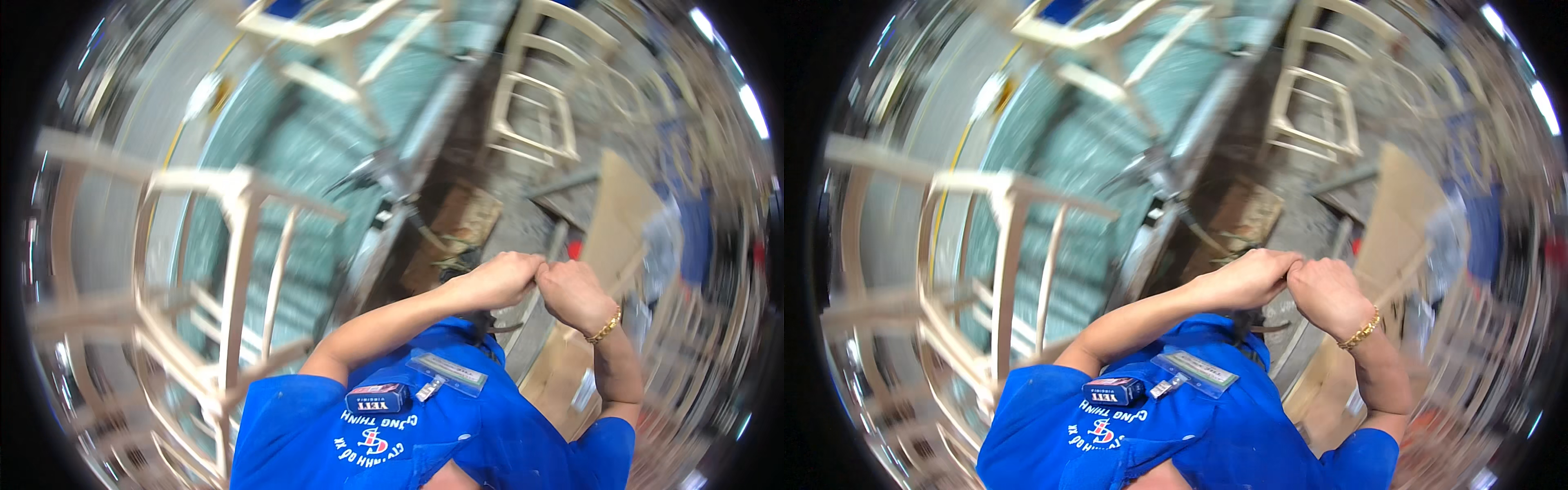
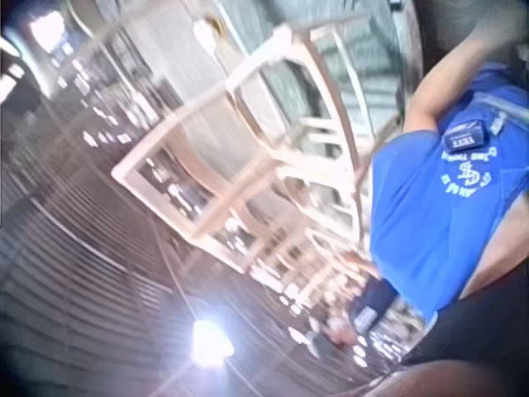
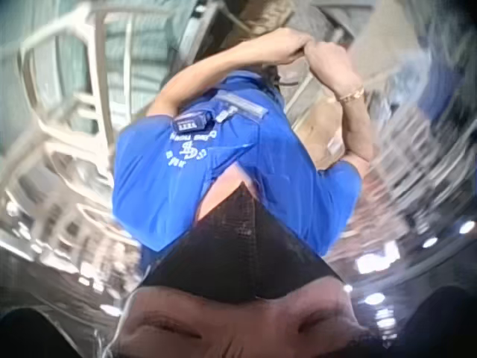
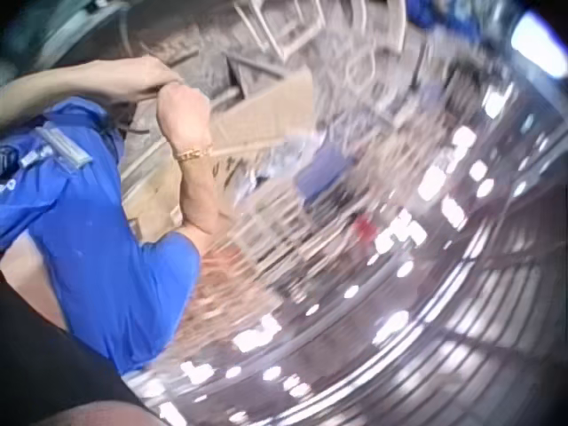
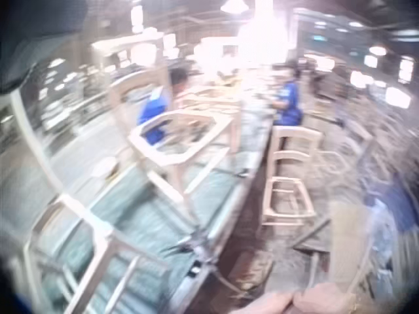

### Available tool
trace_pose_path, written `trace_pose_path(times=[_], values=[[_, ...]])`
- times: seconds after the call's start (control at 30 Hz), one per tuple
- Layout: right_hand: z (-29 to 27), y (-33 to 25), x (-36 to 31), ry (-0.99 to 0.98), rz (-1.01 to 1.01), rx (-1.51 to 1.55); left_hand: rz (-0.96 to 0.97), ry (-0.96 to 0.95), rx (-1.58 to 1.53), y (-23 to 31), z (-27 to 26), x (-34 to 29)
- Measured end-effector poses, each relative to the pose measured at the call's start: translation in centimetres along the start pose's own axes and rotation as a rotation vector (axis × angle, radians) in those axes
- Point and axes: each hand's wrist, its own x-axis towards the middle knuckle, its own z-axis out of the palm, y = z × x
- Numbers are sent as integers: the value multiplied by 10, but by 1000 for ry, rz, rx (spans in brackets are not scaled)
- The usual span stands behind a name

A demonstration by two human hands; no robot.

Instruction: The person assembles wooden chair frames on a factory floor using a pneumatic impact driver. They repeatedly pick up screws, align chair parts, and drive screws into pre-drilled holes to secure the frame components together.

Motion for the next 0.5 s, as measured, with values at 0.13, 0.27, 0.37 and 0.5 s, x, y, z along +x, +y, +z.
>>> trace_pose_path(times=[0.13,0.27,0.37,0.5], values=[[-22,-86,88,-65,-513,-4,-445,141,-429,-33,-38,-123],[-24,-150,198,-62,-667,519,-658,665,-872,-47,-32,-228],[38,-154,320,362,-300,875,-604,1165,-1058,-30,-31,-274],[132,-118,424,190,148,350,-578,1335,-965,20,-54,-298]])
